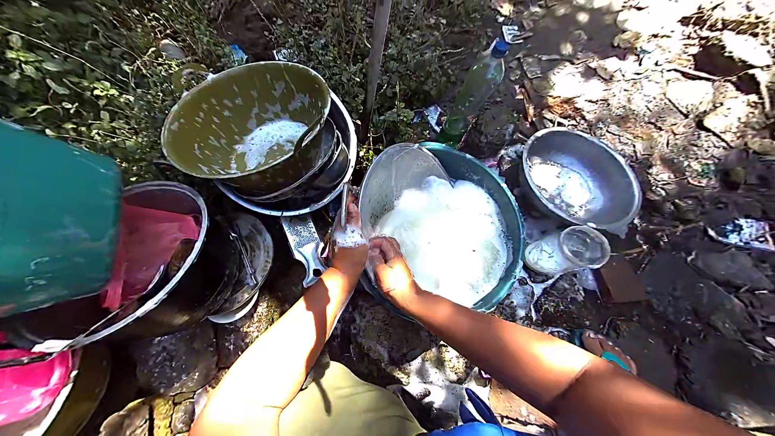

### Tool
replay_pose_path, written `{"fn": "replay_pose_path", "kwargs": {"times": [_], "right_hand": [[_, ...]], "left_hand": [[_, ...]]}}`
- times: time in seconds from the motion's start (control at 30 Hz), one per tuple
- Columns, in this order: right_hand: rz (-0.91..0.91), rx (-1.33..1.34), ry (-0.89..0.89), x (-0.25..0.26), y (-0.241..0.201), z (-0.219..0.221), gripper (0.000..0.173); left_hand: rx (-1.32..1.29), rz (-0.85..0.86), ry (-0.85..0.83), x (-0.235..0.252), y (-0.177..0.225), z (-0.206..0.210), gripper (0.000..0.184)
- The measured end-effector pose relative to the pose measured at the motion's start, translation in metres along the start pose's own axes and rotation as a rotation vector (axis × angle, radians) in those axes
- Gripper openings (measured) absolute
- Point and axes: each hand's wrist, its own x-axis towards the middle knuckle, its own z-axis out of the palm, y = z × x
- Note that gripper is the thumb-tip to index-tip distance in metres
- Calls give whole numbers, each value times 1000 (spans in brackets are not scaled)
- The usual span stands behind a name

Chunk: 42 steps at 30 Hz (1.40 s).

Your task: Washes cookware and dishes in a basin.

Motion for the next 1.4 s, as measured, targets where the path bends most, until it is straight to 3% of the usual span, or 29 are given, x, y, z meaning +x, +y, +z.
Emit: {"fn": "replay_pose_path", "kwargs": {"times": [0.13,0.27,0.4,0.57,0.67,0.73,0.83,0.9,1.0,1.07,1.13,1.23,1.33,1.4], "right_hand": [[27,-148,-16,52,20,-14,28],[201,-39,232,114,12,-10,36],[45,25,195,78,-8,10,27],[174,34,305,111,9,2,32],[33,-22,198,68,10,18,29],[-5,-193,146,62,33,15,27],[228,-380,120,82,59,2,35],[324,-252,111,83,42,7,39],[181,-14,81,48,1,17,33],[14,-68,36,9,-12,13,30],[-222,-204,8,-24,14,1,29],[-470,-408,-173,-59,59,-38,23],[-598,-544,-247,-54,46,-49,19],[-733,-562,-159,-32,29,-37,18]], "left_hand": [[-123,-23,15,4,2,5,49],[-237,-11,52,13,-7,11,50],[-177,-17,51,18,-7,7,47],[-106,-6,15,13,-6,4,47],[-107,-59,-2,12,0,0,48],[-30,-69,-46,7,7,-5,46],[-62,-51,-43,4,3,-5,49],[-167,-17,24,15,-5,4,50],[-189,-19,17,20,-7,7,51],[-112,-17,2,18,-2,5,47],[-115,5,6,18,0,3,46],[-333,-47,55,27,0,7,48],[-363,-57,35,27,4,6,48],[-351,-37,30,29,7,6,47]]}}
